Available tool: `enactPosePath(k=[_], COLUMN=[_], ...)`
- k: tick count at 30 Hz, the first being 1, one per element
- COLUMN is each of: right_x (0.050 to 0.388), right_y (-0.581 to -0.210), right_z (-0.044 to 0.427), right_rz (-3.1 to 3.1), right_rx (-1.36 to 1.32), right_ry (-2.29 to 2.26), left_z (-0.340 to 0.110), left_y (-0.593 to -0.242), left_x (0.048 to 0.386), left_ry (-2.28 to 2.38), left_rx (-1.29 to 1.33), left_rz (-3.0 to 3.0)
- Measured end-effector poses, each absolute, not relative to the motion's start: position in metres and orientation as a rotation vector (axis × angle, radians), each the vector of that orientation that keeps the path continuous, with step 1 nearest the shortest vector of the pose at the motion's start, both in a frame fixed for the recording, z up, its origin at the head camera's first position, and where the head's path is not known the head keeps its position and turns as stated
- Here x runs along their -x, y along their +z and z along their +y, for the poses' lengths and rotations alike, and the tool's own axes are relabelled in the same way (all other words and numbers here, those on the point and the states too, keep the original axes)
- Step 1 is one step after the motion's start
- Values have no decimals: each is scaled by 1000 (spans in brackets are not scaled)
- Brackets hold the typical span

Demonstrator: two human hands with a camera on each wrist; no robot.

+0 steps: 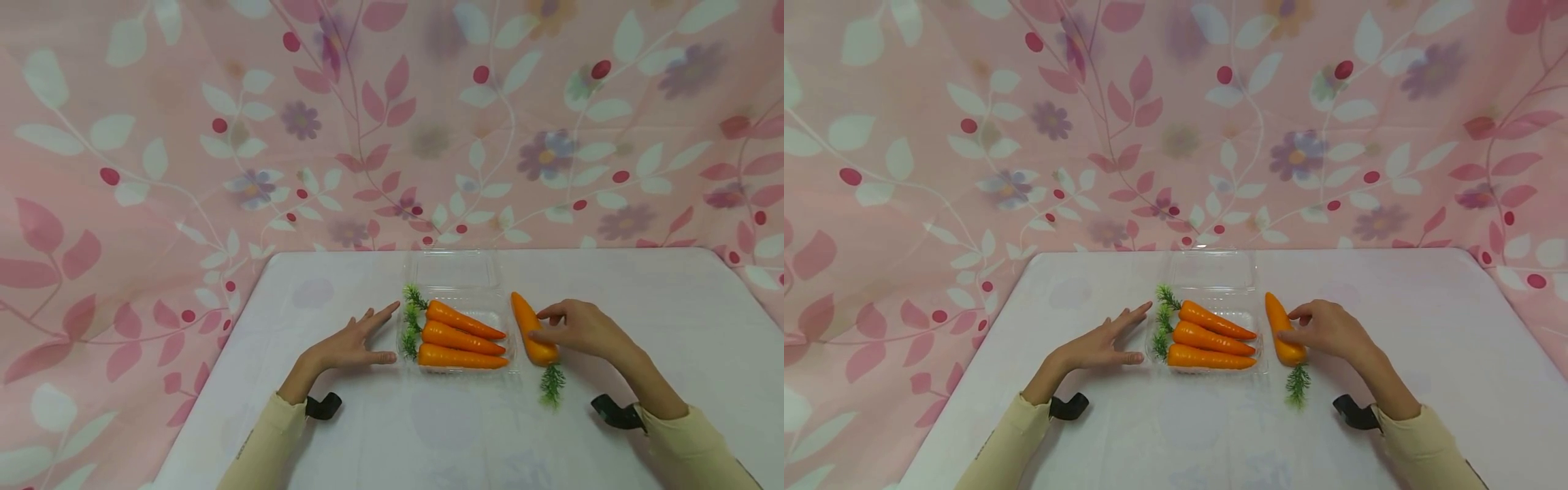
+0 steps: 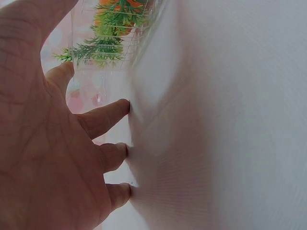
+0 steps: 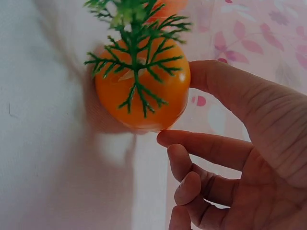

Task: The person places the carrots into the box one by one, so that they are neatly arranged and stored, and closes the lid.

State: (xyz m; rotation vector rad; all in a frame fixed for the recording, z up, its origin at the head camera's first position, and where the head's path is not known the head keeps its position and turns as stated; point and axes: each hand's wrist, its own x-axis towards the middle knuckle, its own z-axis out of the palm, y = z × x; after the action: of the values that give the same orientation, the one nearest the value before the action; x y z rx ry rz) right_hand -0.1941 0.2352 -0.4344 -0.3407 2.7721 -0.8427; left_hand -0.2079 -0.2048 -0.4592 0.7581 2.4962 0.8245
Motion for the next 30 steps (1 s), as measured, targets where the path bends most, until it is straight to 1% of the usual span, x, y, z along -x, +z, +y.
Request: enactPosePath(k=[14,23,30], right_x=[193,194,194], right_y=[-425,-429,-431], right_z=[247,255,258], right_rz=[2789,2859,2940], right_rx=[385,455,431], right_ry=[-786,-765,-707], left_z=[-205,-205,-205], left_y=[-461,-461,-461], left_x=[208,208,208], left_ry=[827,829,822], left_rx=[-753,-754,-757], left_rz=[2501,2499,2500])
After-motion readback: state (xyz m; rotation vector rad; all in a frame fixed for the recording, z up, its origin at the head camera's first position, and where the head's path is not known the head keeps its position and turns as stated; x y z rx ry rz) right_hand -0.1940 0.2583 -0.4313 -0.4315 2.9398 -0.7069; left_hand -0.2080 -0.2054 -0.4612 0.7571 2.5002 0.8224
